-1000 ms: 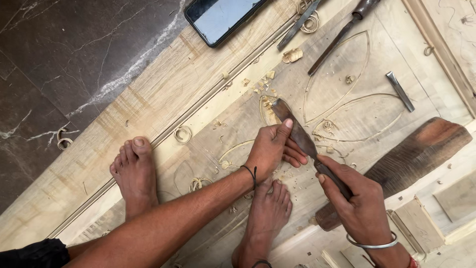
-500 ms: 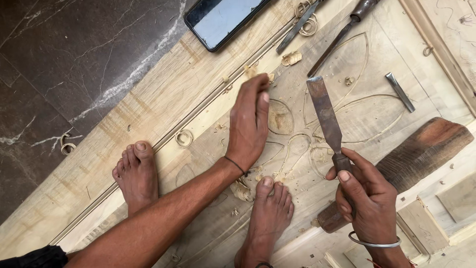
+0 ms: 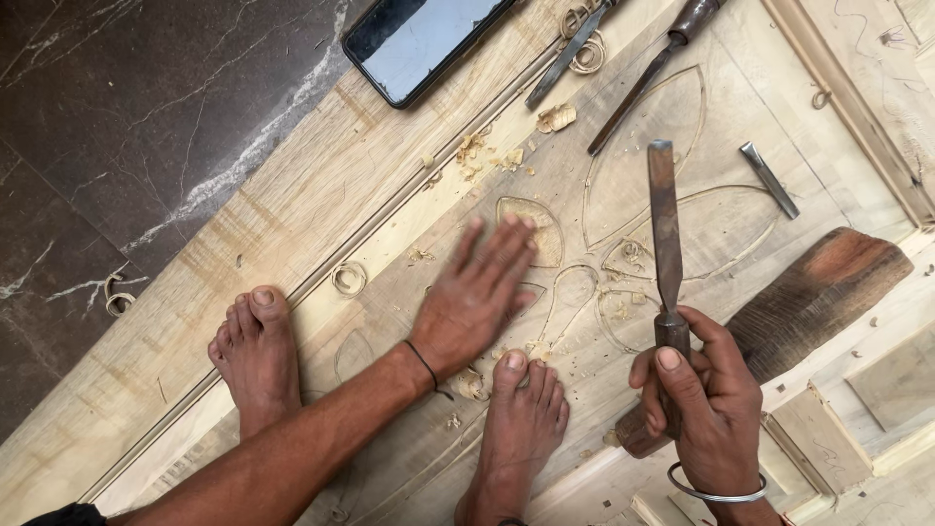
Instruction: The person carves a floral pattern into a wooden door panel laid on the floor, using a chisel by hand to pare out the leaf outlines and clear chips from the recesses. They set the chisel aside, sweep chips, then hone the chisel blade on a stone and dip it in a container of liquid.
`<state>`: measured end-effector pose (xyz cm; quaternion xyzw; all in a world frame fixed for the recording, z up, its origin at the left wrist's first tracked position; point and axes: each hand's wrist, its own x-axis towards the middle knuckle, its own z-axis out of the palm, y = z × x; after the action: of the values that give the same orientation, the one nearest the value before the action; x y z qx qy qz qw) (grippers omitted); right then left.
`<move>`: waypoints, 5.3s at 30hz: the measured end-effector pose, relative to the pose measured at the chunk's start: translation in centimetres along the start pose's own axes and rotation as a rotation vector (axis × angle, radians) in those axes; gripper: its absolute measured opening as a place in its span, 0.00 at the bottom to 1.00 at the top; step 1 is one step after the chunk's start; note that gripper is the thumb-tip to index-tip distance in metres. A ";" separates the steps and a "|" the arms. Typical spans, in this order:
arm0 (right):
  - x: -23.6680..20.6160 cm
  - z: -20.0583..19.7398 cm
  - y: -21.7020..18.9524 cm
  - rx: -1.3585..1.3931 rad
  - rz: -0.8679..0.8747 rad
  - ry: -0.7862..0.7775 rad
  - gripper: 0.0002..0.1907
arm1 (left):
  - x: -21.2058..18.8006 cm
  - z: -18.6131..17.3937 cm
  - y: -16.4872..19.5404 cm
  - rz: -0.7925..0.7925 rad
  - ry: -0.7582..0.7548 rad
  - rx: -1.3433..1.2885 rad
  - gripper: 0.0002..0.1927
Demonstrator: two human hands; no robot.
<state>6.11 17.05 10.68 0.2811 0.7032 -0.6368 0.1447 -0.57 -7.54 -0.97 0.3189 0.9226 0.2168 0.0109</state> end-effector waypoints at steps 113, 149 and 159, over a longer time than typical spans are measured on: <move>0.4 -5.7 -0.8 -1.093 -0.160 0.555 0.46 | 2.8 -0.1 6.3 -0.934 -0.130 -1.673 0.25; 1.3 10.0 -5.7 -0.592 0.487 0.009 0.19 | 5.6 -4.6 5.2 -0.954 -0.429 -1.311 0.25; -1.4 5.3 -2.4 -0.441 0.359 0.016 0.18 | 5.0 -1.1 8.4 -0.747 -0.270 -1.203 0.24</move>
<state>5.06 11.49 12.63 0.3680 0.7648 -0.4305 0.3072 0.12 0.89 4.01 -0.0549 0.6815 0.6277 0.3722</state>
